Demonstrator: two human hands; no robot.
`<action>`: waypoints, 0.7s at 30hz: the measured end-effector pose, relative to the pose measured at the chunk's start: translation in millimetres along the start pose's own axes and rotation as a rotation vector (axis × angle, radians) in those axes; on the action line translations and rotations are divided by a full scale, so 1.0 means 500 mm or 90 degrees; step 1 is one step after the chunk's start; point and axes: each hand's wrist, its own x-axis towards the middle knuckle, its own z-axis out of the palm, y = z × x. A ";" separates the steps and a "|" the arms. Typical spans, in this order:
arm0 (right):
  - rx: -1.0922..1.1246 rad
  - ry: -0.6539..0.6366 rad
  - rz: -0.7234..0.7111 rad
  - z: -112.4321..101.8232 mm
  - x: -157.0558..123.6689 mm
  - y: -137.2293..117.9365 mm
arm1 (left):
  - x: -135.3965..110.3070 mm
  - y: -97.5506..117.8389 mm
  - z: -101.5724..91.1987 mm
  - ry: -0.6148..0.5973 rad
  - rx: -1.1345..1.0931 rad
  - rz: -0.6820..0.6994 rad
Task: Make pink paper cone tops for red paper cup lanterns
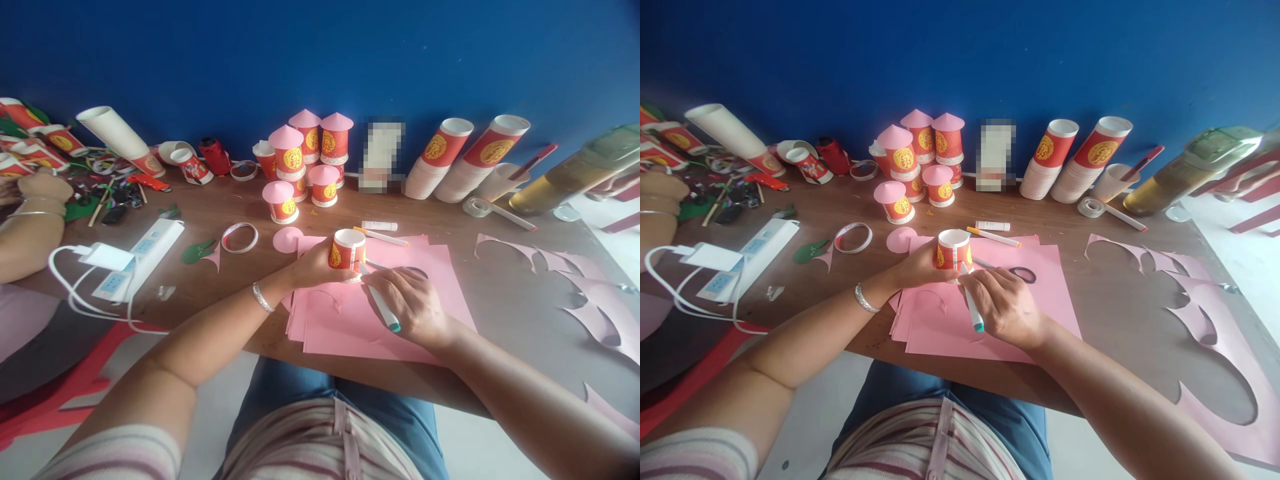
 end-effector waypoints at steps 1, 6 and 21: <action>0.000 -0.001 0.000 0.000 0.000 0.000 | 0.000 -0.001 0.000 0.000 0.001 0.001; -0.007 0.002 0.004 -0.001 0.001 0.000 | 0.000 0.001 -0.001 -0.006 -0.005 -0.005; -0.019 0.003 0.013 0.001 0.002 -0.001 | 0.001 -0.002 -0.002 -0.008 -0.022 -0.003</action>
